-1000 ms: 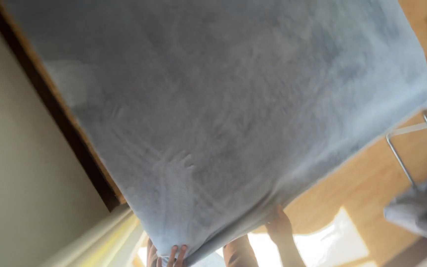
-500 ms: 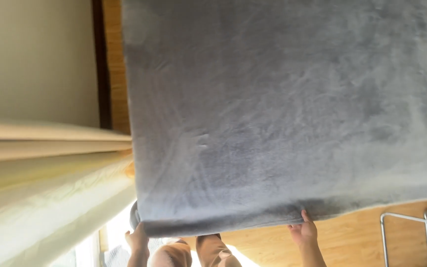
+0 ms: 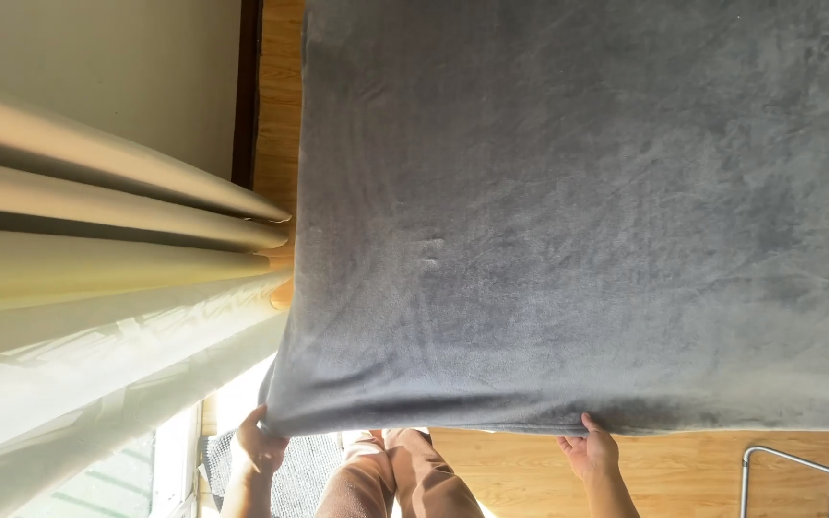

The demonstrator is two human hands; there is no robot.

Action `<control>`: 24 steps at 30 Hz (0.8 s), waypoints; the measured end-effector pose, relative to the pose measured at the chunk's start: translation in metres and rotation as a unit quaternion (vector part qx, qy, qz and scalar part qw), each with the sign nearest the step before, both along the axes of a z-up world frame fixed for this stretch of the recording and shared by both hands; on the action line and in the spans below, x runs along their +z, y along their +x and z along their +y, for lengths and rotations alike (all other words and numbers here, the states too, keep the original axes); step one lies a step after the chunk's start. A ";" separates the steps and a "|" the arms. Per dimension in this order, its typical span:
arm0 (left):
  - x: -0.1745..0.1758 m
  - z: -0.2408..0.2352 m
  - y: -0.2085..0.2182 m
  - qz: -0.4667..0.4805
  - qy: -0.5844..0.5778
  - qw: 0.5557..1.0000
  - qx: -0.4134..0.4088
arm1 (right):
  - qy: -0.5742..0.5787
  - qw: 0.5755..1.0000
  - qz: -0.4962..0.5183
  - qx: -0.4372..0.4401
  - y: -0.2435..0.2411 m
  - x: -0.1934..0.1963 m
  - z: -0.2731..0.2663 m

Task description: The person spreads a gray fitted sheet over a mattress, aligns the corners, and tucks the edges under the mattress frame. They smooth the surface and adjust the sheet around the sides to ensure a snug fit.

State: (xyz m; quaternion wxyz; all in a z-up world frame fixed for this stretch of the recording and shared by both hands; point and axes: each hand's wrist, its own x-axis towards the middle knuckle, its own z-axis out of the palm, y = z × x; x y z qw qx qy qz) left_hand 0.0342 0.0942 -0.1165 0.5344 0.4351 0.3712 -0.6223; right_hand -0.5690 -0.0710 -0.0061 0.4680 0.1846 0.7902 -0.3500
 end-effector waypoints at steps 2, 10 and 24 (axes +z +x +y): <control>0.014 -0.002 -0.016 -0.458 0.122 0.836 -0.278 | -0.001 1.000 -0.008 0.004 -0.011 -0.015 0.010; 0.017 -0.003 0.004 -0.335 0.304 0.868 -0.207 | -0.024 0.999 -0.033 0.002 -0.018 -0.019 0.040; 0.113 -0.091 -0.021 -0.191 0.339 0.902 -0.186 | -0.018 0.990 -0.005 -0.143 0.063 0.048 -0.018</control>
